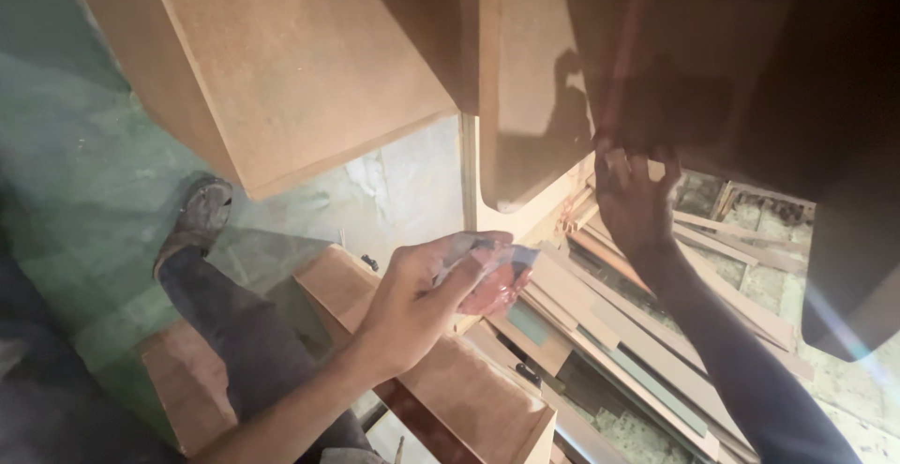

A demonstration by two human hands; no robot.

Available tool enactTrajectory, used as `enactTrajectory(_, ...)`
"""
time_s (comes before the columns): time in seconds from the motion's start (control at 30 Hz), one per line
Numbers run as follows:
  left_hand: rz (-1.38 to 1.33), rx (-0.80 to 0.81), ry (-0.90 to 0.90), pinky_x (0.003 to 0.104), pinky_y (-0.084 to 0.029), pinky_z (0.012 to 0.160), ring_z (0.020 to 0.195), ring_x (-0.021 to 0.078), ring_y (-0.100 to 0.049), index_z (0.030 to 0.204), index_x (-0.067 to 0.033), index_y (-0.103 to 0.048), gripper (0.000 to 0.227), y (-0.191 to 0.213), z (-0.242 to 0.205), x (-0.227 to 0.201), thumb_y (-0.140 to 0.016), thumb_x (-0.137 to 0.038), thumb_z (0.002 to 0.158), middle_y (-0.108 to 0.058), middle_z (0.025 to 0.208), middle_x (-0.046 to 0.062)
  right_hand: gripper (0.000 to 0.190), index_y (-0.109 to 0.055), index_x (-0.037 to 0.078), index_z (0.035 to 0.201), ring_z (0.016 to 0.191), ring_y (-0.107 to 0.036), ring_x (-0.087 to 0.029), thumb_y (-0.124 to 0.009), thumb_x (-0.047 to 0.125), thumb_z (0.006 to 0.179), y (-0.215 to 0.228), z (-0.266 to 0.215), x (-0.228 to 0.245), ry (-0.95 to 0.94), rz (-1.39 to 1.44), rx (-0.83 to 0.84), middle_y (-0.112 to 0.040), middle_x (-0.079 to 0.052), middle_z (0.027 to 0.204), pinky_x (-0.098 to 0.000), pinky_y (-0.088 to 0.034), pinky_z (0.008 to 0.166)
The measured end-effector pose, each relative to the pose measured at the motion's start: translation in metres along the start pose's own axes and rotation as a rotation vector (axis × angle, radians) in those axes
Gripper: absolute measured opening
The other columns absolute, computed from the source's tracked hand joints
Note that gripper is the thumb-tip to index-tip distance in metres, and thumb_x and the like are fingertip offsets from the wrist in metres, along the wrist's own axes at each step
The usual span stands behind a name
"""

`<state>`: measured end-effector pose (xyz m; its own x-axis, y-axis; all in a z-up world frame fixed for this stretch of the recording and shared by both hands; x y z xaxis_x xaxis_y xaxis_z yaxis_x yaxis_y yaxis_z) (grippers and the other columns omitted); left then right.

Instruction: The person applies pink wood filler to the joints and edges of a wooden cabinet using a small putty knife. They repeatedly scoop filler from a container and spread it into the seams of the furniture.

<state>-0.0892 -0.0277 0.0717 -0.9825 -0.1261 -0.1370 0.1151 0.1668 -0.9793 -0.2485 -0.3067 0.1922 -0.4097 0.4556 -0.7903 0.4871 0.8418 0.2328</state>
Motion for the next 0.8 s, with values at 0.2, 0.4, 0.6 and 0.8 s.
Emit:
enactTrajectory(0.2, 0.079, -0.043, 0.012, 0.026, -0.057, 0.088, 0.095, 0.0111, -0.068, 0.132, 0.0107, -0.064, 0.042, 0.008, -0.009, 0.004, -0.052, -0.02, 0.106, -0.074, 0.108, 0.011, 0.061, -0.059, 0.011, 0.153, 0.121, -0.054, -0.022, -0.063, 0.012, 0.092, 0.033, -0.023, 0.008, -0.116, 0.129, 0.108, -0.057, -0.007, 0.12, -0.058, -0.036, 0.114)
enactTrajectory(0.4, 0.056, -0.085, 0.03, 0.027, -0.059, 0.087, 0.094, 0.0116, -0.069, 0.131, 0.0102, -0.064, 0.041, 0.014, -0.001, 0.009, -0.054, -0.02, 0.105, -0.075, 0.109, 0.011, 0.052, -0.06, 0.016, 0.149, 0.117, -0.055, -0.024, -0.062, 0.02, 0.097, 0.014, 0.006, 0.001, -0.149, -0.011, -0.03, -0.057, -0.007, 0.117, -0.0592, -0.038, 0.108)
enactTrajectory(0.6, -0.02, -0.07, 0.103, 0.027, -0.062, 0.086, 0.095, 0.0117, -0.072, 0.133, 0.0082, -0.062, 0.043, 0.018, -0.006, 0.013, -0.053, -0.022, 0.104, -0.076, 0.111, 0.011, 0.052, -0.059, 0.012, 0.156, 0.119, -0.055, -0.021, -0.063, 0.024, 0.106, 0.014, -0.012, 0.016, -0.08, -0.115, -0.024, -0.055, -0.006, 0.121, -0.0514, -0.039, 0.103)
enactTrajectory(0.8, 0.078, -0.093, 0.038, 0.024, -0.058, 0.085, 0.096, 0.0083, -0.069, 0.134, 0.0062, -0.063, 0.041, 0.012, -0.002, 0.012, -0.056, -0.02, 0.103, -0.076, 0.111, 0.007, 0.049, -0.059, 0.022, 0.146, 0.111, -0.054, -0.033, -0.063, 0.017, 0.098, 0.08, -0.016, 0.017, -0.438, 0.599, 0.007, -0.056, -0.015, 0.117, -0.0495, -0.043, 0.095)
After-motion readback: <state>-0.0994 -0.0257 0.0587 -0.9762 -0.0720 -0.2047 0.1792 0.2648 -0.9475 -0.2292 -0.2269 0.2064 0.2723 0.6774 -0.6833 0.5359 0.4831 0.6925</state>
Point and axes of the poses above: each hand's wrist, its own z-axis towards the middle knuckle, its own y-axis out of the back of the hand, x = y × z, the point moved 3 cm from there along z, towards the middle knuckle
